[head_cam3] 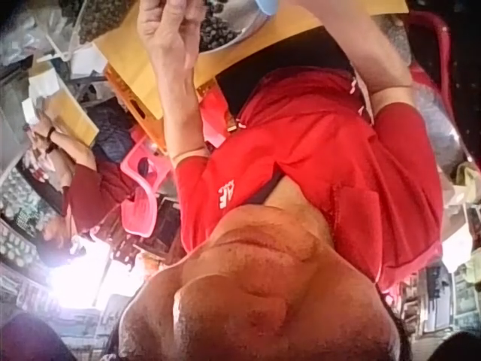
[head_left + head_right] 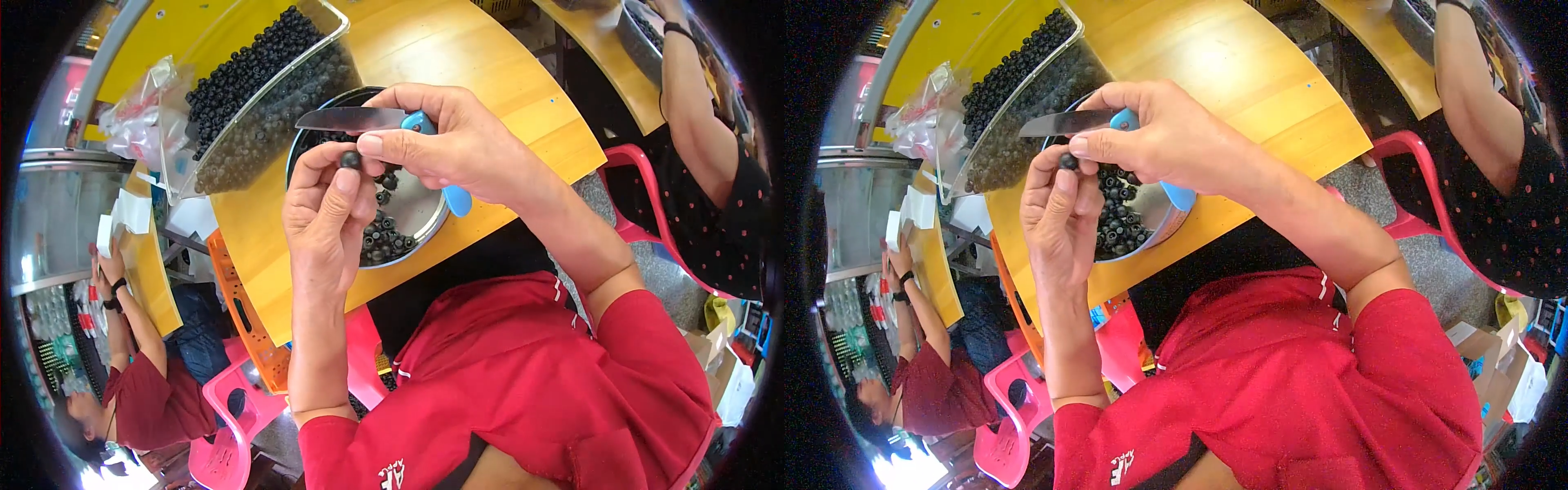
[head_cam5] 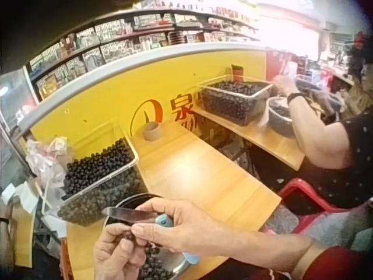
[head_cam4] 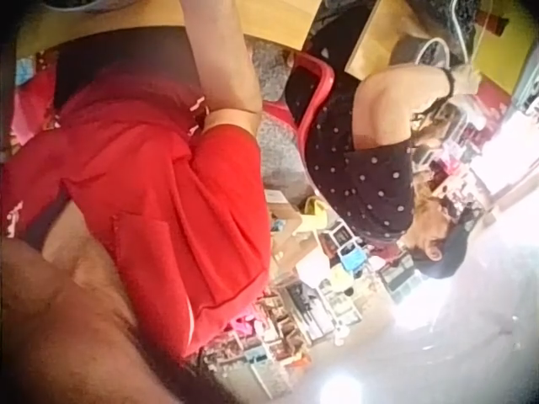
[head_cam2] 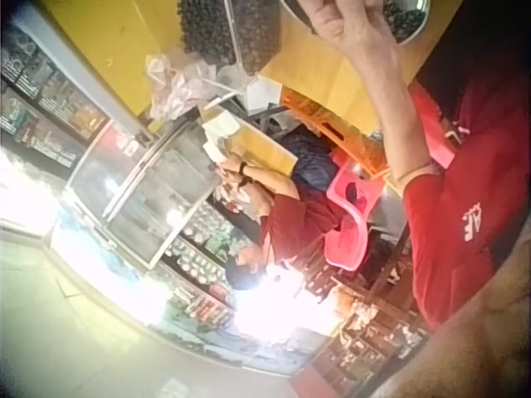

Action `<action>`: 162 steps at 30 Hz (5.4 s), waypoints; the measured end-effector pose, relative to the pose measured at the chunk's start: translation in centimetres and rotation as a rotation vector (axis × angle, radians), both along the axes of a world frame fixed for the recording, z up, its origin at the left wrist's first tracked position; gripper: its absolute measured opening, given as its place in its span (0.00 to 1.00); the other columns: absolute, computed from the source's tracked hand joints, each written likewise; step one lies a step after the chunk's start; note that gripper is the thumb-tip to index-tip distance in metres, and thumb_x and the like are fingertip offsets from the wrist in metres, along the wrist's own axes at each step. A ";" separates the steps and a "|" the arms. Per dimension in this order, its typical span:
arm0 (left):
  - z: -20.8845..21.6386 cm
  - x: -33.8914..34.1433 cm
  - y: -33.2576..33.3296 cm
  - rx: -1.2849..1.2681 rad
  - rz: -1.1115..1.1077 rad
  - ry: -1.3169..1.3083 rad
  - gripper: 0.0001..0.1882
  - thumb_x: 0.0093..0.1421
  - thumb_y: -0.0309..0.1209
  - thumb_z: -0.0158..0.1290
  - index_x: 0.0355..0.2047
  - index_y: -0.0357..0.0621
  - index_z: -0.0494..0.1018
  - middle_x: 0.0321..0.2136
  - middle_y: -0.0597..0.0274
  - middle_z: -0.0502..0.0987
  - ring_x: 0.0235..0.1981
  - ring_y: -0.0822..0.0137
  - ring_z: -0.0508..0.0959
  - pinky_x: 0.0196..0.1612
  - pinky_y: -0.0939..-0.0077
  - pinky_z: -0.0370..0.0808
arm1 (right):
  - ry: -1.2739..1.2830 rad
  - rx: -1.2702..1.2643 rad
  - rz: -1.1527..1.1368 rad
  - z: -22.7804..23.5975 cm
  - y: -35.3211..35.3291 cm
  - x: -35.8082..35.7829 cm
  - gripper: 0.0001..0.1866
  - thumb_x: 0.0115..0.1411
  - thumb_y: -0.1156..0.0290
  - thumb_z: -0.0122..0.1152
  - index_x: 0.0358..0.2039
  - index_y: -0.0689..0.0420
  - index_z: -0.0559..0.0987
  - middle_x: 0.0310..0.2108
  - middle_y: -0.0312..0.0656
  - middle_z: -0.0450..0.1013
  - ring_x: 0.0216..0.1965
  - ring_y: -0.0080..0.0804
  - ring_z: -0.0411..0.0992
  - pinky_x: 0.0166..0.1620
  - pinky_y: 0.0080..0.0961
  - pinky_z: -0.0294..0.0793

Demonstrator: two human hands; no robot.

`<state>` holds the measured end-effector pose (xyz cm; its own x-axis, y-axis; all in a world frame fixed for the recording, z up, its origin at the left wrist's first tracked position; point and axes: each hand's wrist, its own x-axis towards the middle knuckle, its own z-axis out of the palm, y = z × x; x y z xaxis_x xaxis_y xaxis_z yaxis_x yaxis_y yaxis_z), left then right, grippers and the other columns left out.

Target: Manually trimming small black produce items using a small knife at a workstation.

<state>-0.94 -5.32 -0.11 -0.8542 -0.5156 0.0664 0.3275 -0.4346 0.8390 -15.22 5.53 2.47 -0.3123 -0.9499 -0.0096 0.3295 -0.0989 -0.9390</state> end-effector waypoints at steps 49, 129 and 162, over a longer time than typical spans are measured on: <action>0.3 0.5 -0.8 -0.194 0.073 -0.005 0.11 0.62 0.27 0.53 0.44 0.36 0.71 0.32 0.61 0.75 0.25 0.79 0.66 0.27 0.87 0.64 | 0.386 -0.055 -0.124 -0.4 0.6 0.9 0.13 0.67 0.64 0.49 0.39 0.58 0.79 0.20 0.27 0.68 0.17 0.09 0.59 0.19 0.10 0.57; 0.7 -3.6 -1.9 -1.599 -0.196 -0.523 0.11 0.52 0.28 0.58 0.33 0.40 0.69 0.25 0.52 0.74 0.29 0.50 0.77 0.31 0.60 0.72 | 0.299 -0.083 -0.335 -0.6 2.3 -2.1 0.14 0.67 0.66 0.50 0.44 0.63 0.78 0.23 0.30 0.70 0.16 0.08 0.56 0.18 0.09 0.52; 1.0 0.4 -1.0 -0.841 0.248 -0.034 0.15 0.51 0.16 0.59 0.40 0.41 0.76 0.23 0.74 0.60 0.26 0.79 0.61 0.29 0.86 0.59 | -0.320 -0.043 -0.007 0.4 -0.3 2.2 0.18 0.57 0.72 0.62 0.48 0.60 0.74 0.21 0.26 0.64 0.17 0.08 0.54 0.19 0.10 0.50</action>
